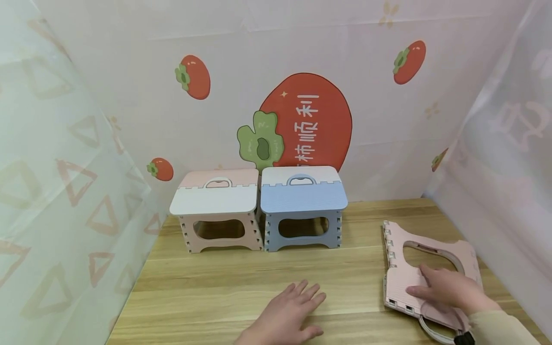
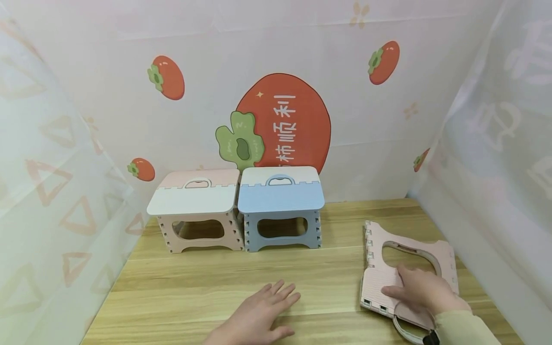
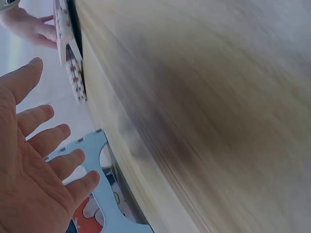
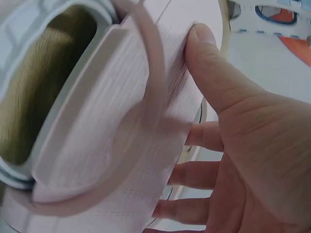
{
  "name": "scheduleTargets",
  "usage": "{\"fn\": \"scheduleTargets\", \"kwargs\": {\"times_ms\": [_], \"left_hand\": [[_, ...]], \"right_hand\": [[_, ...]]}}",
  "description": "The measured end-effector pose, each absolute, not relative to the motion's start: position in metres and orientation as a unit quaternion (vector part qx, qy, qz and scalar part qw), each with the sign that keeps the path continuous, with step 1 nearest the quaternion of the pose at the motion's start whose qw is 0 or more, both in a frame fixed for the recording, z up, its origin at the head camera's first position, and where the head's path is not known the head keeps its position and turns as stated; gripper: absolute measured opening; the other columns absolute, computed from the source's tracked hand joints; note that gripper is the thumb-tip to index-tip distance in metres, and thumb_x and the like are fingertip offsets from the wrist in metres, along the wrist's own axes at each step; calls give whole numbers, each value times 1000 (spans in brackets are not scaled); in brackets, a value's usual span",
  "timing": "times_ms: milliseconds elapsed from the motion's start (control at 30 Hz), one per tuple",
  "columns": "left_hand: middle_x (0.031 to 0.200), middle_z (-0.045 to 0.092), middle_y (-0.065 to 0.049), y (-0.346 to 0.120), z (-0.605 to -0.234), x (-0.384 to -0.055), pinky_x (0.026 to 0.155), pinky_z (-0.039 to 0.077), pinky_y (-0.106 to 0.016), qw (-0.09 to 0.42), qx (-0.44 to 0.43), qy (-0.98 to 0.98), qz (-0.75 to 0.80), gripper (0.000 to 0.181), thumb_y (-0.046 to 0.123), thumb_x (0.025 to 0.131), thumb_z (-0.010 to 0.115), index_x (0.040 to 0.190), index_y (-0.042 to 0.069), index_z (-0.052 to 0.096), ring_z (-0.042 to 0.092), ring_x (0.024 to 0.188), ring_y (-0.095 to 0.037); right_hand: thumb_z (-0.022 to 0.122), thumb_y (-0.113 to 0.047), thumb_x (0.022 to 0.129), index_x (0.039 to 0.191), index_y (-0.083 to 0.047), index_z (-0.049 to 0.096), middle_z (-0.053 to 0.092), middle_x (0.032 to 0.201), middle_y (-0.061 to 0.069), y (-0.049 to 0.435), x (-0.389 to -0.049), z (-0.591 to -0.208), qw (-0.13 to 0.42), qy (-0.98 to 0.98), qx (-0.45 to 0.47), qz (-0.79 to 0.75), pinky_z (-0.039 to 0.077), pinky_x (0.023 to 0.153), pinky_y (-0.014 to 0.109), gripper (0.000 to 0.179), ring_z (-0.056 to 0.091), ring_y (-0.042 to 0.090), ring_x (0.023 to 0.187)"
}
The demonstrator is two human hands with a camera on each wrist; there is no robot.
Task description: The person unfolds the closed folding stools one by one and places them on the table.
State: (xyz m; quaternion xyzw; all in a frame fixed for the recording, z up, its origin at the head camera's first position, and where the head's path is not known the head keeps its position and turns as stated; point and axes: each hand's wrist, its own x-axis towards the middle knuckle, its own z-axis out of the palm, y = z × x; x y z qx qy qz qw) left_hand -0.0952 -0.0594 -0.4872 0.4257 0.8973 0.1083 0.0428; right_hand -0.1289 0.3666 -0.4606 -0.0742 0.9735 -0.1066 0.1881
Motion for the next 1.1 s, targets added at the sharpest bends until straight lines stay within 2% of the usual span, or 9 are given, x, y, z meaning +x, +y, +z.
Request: {"fn": "scheduleTargets", "kwargs": {"times_ms": [100, 167, 300, 500, 633, 800, 933, 1100], "left_hand": [[161, 42, -1, -53, -488, -94, 115, 43, -47, 41, 432, 895, 102, 66, 59, 102, 50, 157, 23, 43, 40, 148, -28], [161, 42, 0, -49, -488, -93, 115, 43, -47, 46, 436, 893, 101, 66, 59, 102, 50, 157, 24, 42, 40, 148, -27], [161, 41, 3, -41, -490, -91, 114, 44, -45, 52, 445, 889, 94, 66, 60, 102, 50, 157, 26, 41, 40, 148, -25], [159, 45, 2, -30, -493, -89, 113, 46, -41, 25, 479, 876, 60, 63, 59, 103, 48, 156, 26, 42, 44, 146, -24], [159, 43, 4, -21, -494, -90, 113, 45, -39, 31, 493, 868, 51, 60, 56, 104, 47, 157, 27, 41, 43, 146, -22], [162, 39, 8, -11, -496, -89, 116, 42, -38, 54, 491, 868, 46, 64, 63, 103, 42, 158, 31, 39, 39, 148, -19], [162, 37, 10, -4, -498, -88, 118, 39, -37, 62, 491, 868, 41, 68, 69, 101, 38, 159, 34, 36, 36, 149, -17], [165, 31, 12, 6, -499, -86, 118, 39, -34, 63, 502, 862, 38, 67, 68, 102, 36, 160, 34, 33, 34, 150, -15]], "right_hand": [[63, -69, 89, 115, -4, 61, 71, 104, 21, 358, -128, -460, 172, 977, -73, -100, 54, 70, 58, 69, 69, 39, 91], [63, -70, 88, 99, -10, 58, 69, 93, 12, 353, -127, -460, 158, 980, -66, -97, 52, 62, 54, 61, 67, 33, 81], [64, -70, 88, 90, -11, 55, 65, 82, 8, 345, -125, -458, 141, 984, -55, -92, 50, 58, 51, 59, 65, 30, 74], [62, -69, 89, 85, -12, 57, 60, 74, 2, 336, -124, -458, 134, 986, -52, -86, 49, 58, 47, 58, 61, 22, 68], [63, -65, 91, 85, -9, 60, 59, 73, 0, 332, -124, -458, 130, 986, -64, -88, 50, 59, 45, 56, 57, 18, 66], [67, -57, 92, 85, -6, 61, 61, 75, 0, 330, -126, -458, 121, 985, -80, -96, 52, 63, 44, 52, 57, 16, 67], [69, -54, 92, 85, -2, 63, 64, 78, 2, 328, -127, -459, 113, 985, -92, -97, 54, 65, 45, 53, 59, 17, 68], [68, -53, 92, 85, 0, 65, 68, 80, 5, 325, -127, -460, 112, 986, -90, -89, 55, 68, 49, 53, 65, 24, 71]]}}
